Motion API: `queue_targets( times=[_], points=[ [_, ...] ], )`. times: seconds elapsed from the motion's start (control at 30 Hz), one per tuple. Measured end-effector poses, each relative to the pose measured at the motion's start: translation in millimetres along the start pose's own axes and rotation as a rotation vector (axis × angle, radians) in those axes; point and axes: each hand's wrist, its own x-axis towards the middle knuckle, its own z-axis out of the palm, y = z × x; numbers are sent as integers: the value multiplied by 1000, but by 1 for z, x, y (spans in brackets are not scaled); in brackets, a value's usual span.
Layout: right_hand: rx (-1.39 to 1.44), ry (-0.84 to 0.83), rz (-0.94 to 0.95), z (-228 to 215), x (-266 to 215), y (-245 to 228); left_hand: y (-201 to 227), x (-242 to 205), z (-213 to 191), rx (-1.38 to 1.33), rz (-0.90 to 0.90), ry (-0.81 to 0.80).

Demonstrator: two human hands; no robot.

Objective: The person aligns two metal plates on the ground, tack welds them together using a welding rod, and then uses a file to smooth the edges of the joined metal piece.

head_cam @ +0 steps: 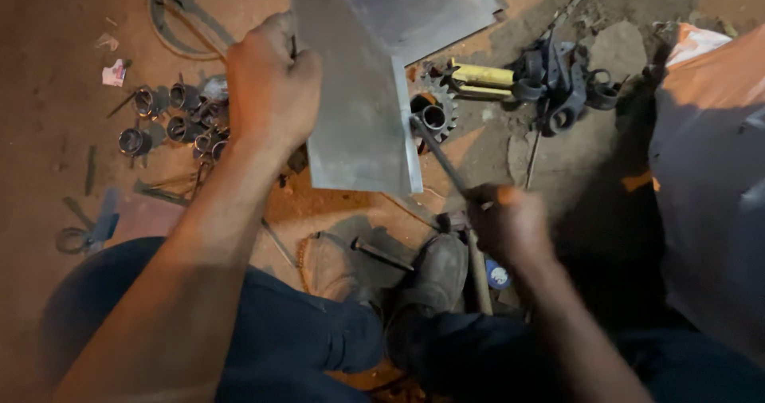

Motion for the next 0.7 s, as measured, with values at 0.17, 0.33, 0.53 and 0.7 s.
queue_targets(
  times=[0.17,0.33,0.53,0.7],
  points=[
    [-20,35,-1,-11,-1,-9,1,0,-1,51,-37,4],
    [-44,122,-22,-15,-8,-5,0,-1,0,5,-11,-2],
    [-42,12,45,0,3,-11,1,0,0,-166,86,-1],
    [-135,175,-39,-17,-7,-5,7,-1,0,-140,40,-35]
  ],
)
